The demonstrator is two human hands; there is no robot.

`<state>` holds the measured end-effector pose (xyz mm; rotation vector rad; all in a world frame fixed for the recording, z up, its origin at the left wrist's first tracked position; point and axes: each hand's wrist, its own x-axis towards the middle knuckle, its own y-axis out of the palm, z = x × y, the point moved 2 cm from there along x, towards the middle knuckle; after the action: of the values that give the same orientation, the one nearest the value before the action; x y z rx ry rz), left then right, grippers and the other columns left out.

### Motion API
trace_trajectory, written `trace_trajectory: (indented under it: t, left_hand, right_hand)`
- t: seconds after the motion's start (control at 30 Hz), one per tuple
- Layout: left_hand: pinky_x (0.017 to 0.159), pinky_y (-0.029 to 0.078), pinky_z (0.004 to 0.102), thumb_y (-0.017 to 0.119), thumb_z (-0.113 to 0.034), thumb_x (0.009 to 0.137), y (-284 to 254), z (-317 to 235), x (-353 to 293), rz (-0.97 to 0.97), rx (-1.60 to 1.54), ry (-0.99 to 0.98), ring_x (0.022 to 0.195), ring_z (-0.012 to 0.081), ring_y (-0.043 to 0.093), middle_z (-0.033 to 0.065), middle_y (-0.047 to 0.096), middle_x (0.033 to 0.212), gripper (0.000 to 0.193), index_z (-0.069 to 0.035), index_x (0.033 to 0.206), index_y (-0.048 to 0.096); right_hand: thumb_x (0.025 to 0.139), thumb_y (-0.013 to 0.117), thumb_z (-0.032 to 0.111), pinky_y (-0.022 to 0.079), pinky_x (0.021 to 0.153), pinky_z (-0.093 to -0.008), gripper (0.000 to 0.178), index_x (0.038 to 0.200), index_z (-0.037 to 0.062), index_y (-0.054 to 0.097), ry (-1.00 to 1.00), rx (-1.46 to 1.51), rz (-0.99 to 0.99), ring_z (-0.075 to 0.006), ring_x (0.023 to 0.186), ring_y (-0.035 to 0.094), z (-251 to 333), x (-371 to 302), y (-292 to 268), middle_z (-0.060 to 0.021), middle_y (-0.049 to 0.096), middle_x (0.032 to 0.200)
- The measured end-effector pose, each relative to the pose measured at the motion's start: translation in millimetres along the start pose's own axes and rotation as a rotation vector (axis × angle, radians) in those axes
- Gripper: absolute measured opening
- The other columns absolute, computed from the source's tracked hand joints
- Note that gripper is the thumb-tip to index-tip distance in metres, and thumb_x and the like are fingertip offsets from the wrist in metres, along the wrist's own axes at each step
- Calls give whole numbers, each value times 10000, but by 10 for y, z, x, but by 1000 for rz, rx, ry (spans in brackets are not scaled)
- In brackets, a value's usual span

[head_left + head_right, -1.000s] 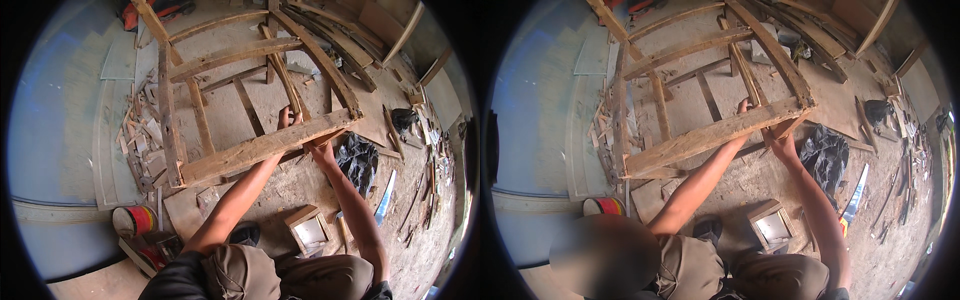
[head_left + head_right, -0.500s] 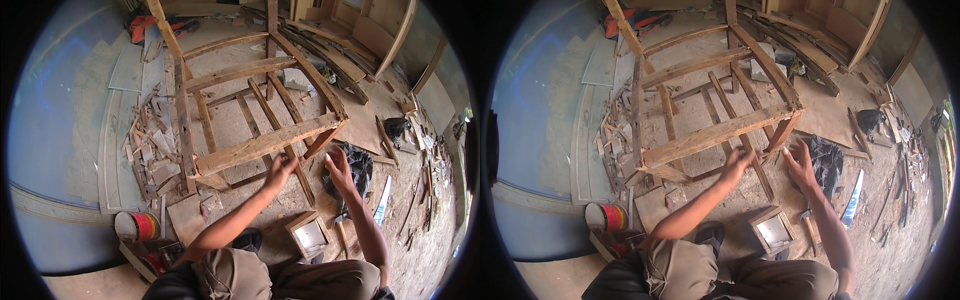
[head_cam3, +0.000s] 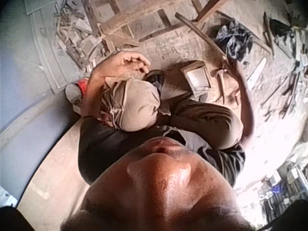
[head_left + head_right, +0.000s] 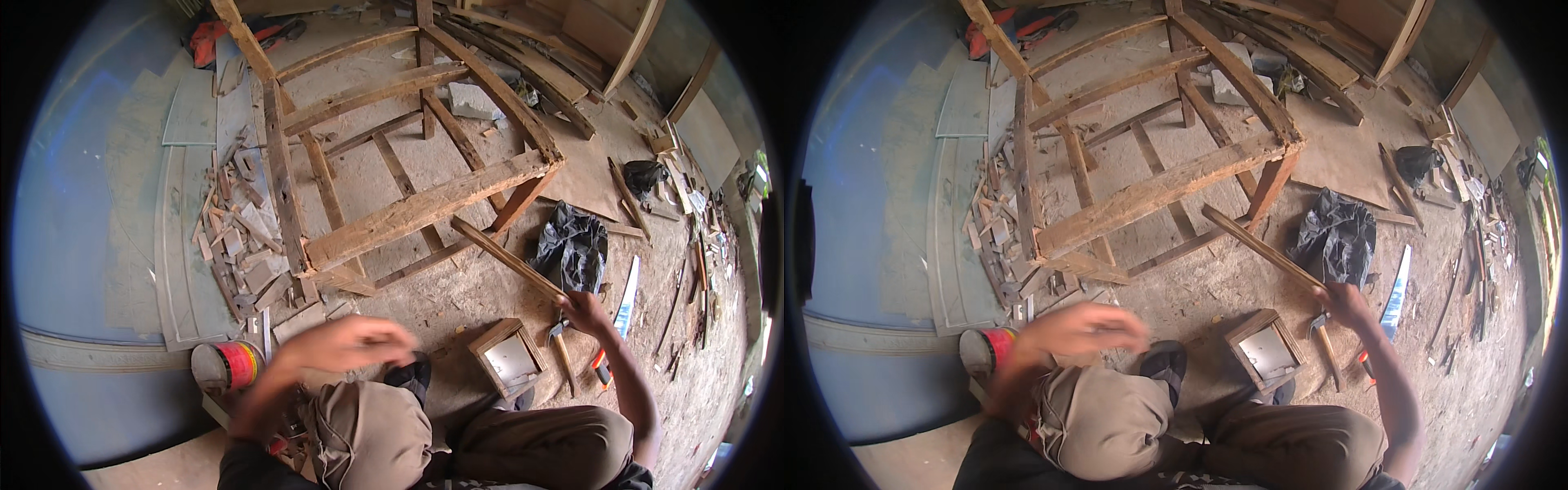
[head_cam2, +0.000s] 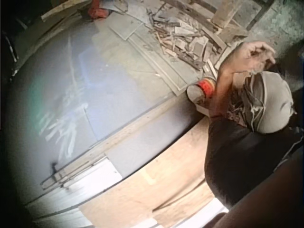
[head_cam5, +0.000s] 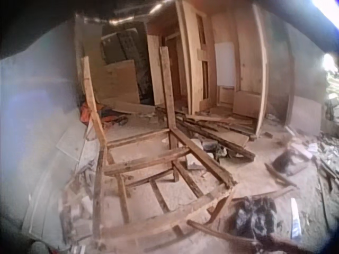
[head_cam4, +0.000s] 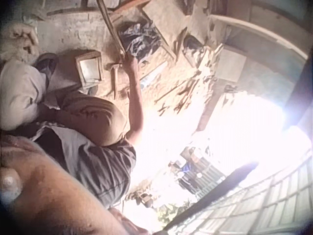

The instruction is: The person assembles a wooden frame by hand, using a hammer to drive nails into the joints. They position and align wooden slats, then secure them with nails.

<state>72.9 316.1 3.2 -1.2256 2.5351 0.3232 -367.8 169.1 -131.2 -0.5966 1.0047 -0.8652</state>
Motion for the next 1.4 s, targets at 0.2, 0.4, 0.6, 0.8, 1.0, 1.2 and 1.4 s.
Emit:
trace_trajectory:
  t: [0.2, 0.4, 0.6, 0.8, 1.0, 1.2, 1.4]
  left_hand:
    - [639, 490, 283, 428, -427, 985, -1293, -976, -806, -1062, 141, 386, 660, 136, 597, 76, 614, 689, 438, -30, 867, 572]
    - [932, 431, 418, 643, -503, 806, -2892, -1439, -349, -1427, 386, 29, 1184, 311, 497, 210, 497, 1290, 840, 52, 1353, 331]
    - [953, 445, 402, 569, -231, 765, -3662, -1402, 416, -1580, 695, -363, 1084, 386, 581, 371, 485, 1223, 940, 152, 1369, -41]
    - [771, 516, 347, 494, -238, 827, -3862, -953, 695, -1395, 728, -232, 679, 327, 654, 329, 603, 851, 919, 248, 1237, -169]
    - [640, 526, 345, 521, -310, 864, -3847, -1105, 206, -1353, 676, -241, 558, 248, 592, 273, 577, 822, 823, 227, 1192, -10]
    - [644, 516, 345, 533, -298, 861, -3751, -995, 450, -1404, 658, -71, 565, 239, 593, 309, 552, 918, 836, 224, 1203, -24]
    - [734, 513, 384, 550, -316, 835, -3884, -1077, 422, -1445, 646, -168, 595, 318, 633, 363, 559, 995, 905, 185, 1260, -72]
  right_hand:
    - [909, 567, 460, 413, 534, -366, 459, 800, 20, 639, -124, -249, -53, -151, 554, 508, -890, 432, -463, -129, 566, 617]
    - [960, 487, 464, 468, 771, -285, 535, 1209, -4, 551, -444, 625, -496, -133, 879, 593, 1713, 928, -1656, -89, 622, 987]
    - [793, 645, 597, 490, 804, -342, 754, 1212, -13, 505, -343, -52, -153, -263, 953, 622, 3416, 991, -1751, -175, 639, 1036]
    - [885, 619, 255, 484, 802, -442, 439, 1169, -51, 484, -543, -197, -588, -400, 951, 616, 2829, 1404, -1563, -250, 637, 996]
    - [910, 586, 208, 491, 800, -413, 417, 1271, 27, 483, -554, -164, -552, -367, 979, 624, 2980, 1082, -1516, -231, 633, 1052]
    - [914, 533, 185, 488, 758, -500, 286, 1128, -1, 496, -558, -93, -565, -420, 853, 631, 3029, 1045, -1514, -263, 646, 857]
    - [904, 564, 291, 492, 793, -477, 396, 1101, -46, 498, -562, -157, -609, -416, 912, 624, 3035, 1214, -1536, -258, 649, 917]
